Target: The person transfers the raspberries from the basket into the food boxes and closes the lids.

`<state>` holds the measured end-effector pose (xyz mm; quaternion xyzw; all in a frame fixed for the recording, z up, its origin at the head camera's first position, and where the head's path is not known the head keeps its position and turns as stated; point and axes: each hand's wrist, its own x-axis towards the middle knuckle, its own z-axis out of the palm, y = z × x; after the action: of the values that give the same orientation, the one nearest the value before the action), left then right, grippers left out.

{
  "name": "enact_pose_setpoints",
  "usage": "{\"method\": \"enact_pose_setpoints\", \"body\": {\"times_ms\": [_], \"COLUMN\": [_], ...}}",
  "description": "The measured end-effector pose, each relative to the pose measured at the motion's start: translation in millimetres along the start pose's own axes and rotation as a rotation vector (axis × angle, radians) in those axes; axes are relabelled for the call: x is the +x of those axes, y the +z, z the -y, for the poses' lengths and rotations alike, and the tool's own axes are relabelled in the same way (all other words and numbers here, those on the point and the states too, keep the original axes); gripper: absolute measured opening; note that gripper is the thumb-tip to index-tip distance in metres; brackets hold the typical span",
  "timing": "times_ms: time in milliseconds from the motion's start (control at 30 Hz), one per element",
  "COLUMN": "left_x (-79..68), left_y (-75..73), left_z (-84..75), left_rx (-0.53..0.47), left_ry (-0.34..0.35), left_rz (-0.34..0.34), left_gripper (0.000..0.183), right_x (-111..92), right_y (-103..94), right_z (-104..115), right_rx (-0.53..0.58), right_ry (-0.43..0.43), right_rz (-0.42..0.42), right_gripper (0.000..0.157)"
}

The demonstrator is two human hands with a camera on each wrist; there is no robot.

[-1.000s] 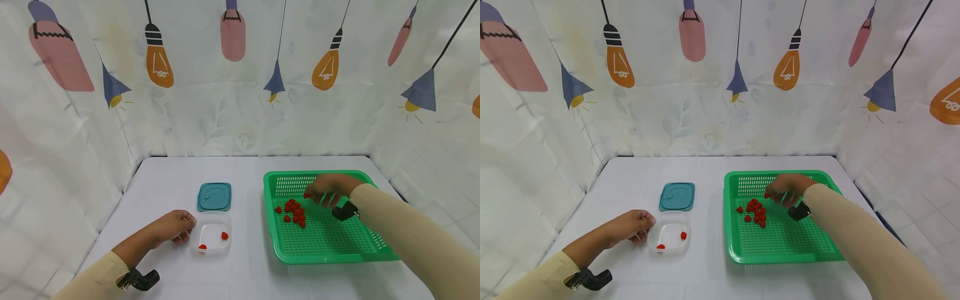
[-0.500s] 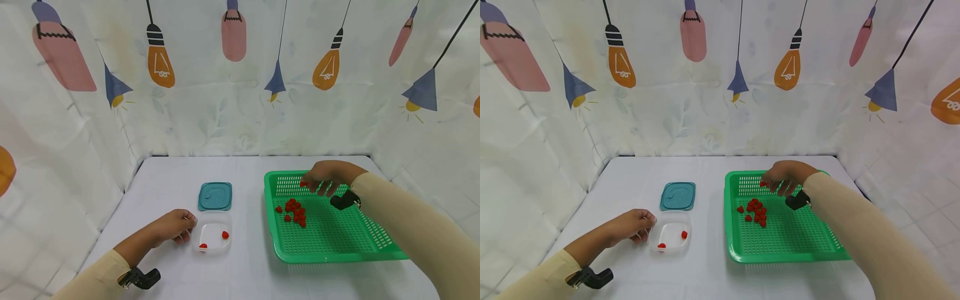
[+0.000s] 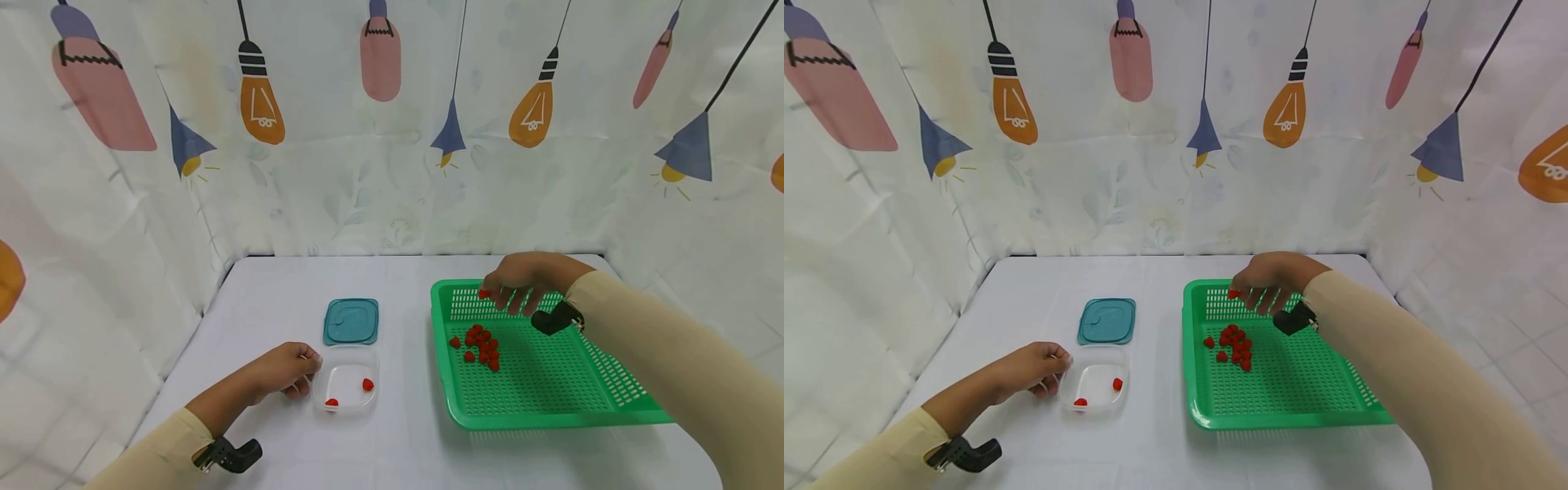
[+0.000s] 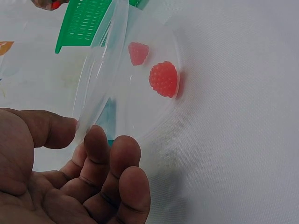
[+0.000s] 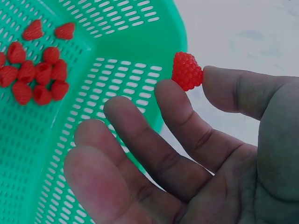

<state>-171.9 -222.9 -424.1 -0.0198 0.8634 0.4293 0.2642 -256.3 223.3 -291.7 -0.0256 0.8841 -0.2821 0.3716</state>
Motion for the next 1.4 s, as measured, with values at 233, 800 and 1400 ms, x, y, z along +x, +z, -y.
{"method": "enact_pose_setpoints", "body": {"times_ms": [233, 800, 1400], "left_x": [1.4, -1.0, -0.1], "left_y": [0.1, 0.6, 1.9], "left_z": [1.3, 0.9, 2.1], "left_rx": [-0.003, -0.012, -0.002], "left_ry": [0.002, 0.004, -0.003], "left_rz": [-0.003, -0.006, -0.015], "left_gripper": [0.023, 0.021, 0.022], "right_x": [-1.9, 2.4, 8.4], "right_y": [0.0, 8.9, 20.4], "right_z": [16.1, 44.7, 66.7], "right_rx": [0.013, 0.124, 0.137], "right_ry": [-0.017, -0.043, -0.080], "right_rz": [0.020, 0.024, 0.056], "right_gripper": [0.048, 0.043, 0.048]}}
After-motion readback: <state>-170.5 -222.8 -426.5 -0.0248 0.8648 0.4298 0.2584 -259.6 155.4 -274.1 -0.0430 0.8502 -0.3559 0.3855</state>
